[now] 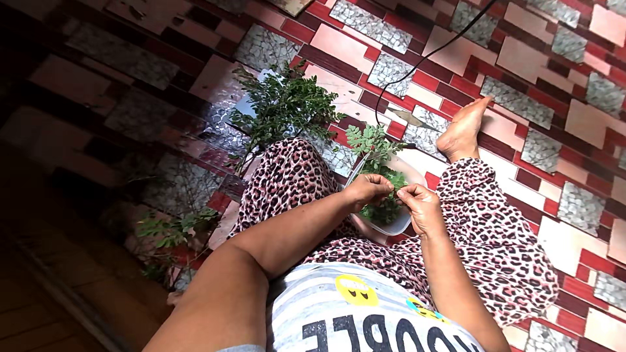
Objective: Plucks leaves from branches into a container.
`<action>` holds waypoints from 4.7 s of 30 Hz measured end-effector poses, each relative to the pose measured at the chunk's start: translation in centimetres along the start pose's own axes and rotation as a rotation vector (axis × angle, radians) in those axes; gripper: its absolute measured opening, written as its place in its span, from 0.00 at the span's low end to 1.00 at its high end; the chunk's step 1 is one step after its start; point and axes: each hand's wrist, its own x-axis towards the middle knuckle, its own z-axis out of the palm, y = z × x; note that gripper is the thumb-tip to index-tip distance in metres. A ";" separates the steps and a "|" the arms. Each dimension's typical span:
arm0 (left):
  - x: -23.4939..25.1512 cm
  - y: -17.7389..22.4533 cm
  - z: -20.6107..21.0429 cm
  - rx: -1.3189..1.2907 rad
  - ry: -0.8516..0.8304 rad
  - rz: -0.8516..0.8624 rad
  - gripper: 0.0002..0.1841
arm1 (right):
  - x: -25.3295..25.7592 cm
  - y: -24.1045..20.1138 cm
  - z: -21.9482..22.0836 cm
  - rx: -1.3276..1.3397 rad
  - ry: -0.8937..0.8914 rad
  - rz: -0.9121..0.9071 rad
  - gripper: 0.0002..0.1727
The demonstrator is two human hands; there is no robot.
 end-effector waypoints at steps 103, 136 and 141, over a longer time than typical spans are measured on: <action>1.3 -1.0 -0.9 0.509 -0.181 0.242 0.08 | 0.0 -0.3 -0.1 -0.195 -0.044 0.014 0.05; 1.1 -0.7 -0.6 0.355 -0.122 0.202 0.06 | 0.1 -0.5 -0.7 -0.198 -0.065 0.037 0.08; 1.3 -0.8 -0.4 0.415 -0.128 0.223 0.07 | -0.1 0.2 0.1 -0.260 -0.023 -0.203 0.02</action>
